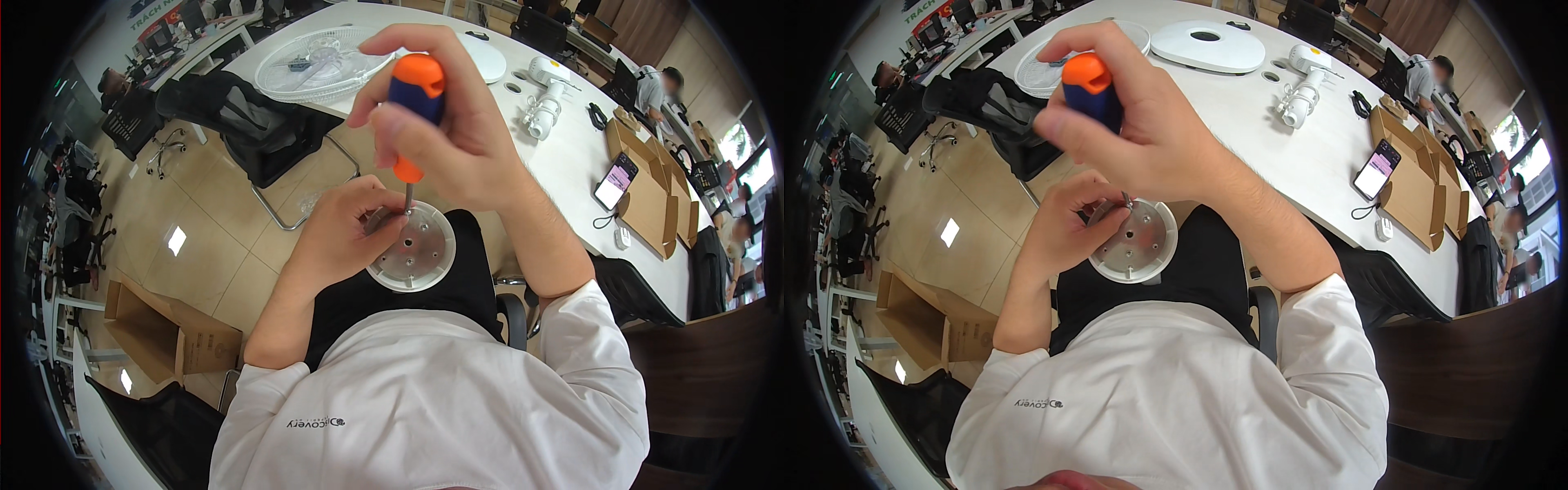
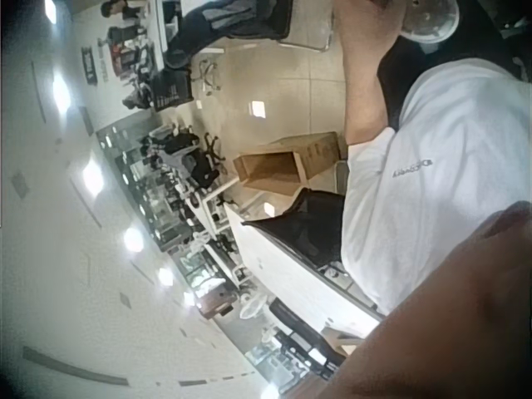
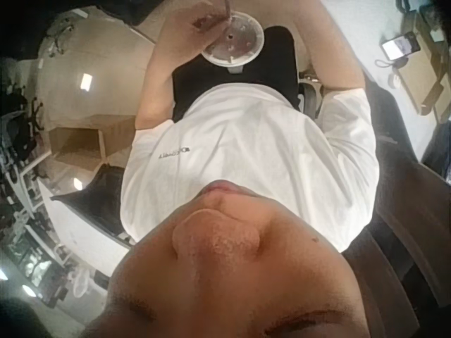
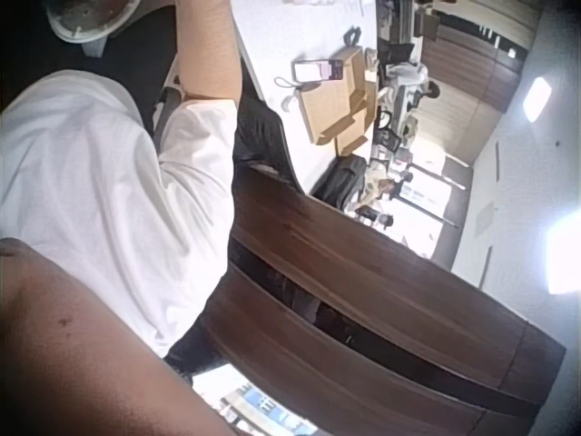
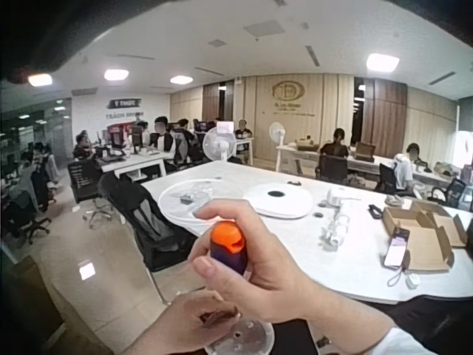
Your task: Assembling the pole and base components of a floor fan using a screwdriver.
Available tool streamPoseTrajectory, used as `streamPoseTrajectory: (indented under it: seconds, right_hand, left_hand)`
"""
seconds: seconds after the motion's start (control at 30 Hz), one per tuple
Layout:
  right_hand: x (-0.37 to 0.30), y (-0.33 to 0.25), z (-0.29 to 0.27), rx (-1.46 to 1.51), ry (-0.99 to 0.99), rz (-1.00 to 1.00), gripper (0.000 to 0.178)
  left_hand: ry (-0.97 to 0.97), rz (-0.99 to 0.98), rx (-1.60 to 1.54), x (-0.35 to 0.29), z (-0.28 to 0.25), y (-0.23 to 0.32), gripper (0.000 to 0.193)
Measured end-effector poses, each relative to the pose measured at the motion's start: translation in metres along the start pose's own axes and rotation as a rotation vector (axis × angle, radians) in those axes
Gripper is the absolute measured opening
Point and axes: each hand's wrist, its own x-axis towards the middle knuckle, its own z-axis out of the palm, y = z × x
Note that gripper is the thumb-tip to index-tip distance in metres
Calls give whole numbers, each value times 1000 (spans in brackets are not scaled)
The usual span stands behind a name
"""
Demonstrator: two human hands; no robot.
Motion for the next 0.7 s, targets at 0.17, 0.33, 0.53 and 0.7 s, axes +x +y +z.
streamPoseTrajectory:
  seconds: [0.17,0.33,0.53,0.7]
  right_hand:
    - [7,-1,0,-30,11,-66,30]
    - [9,5,-2,-307,52,-176,33]
    - [20,12,-4,-31,-69,-103,34]
    - [15,6,6,-71,35,-120,30]
  left_hand:
    - [41,3,-102,-1,1,3,14]
    - [31,-1,-18,0,-5,0,13]
    - [3,-23,-22,1,-4,-3,13]
    - [-15,41,51,2,-4,-4,13]
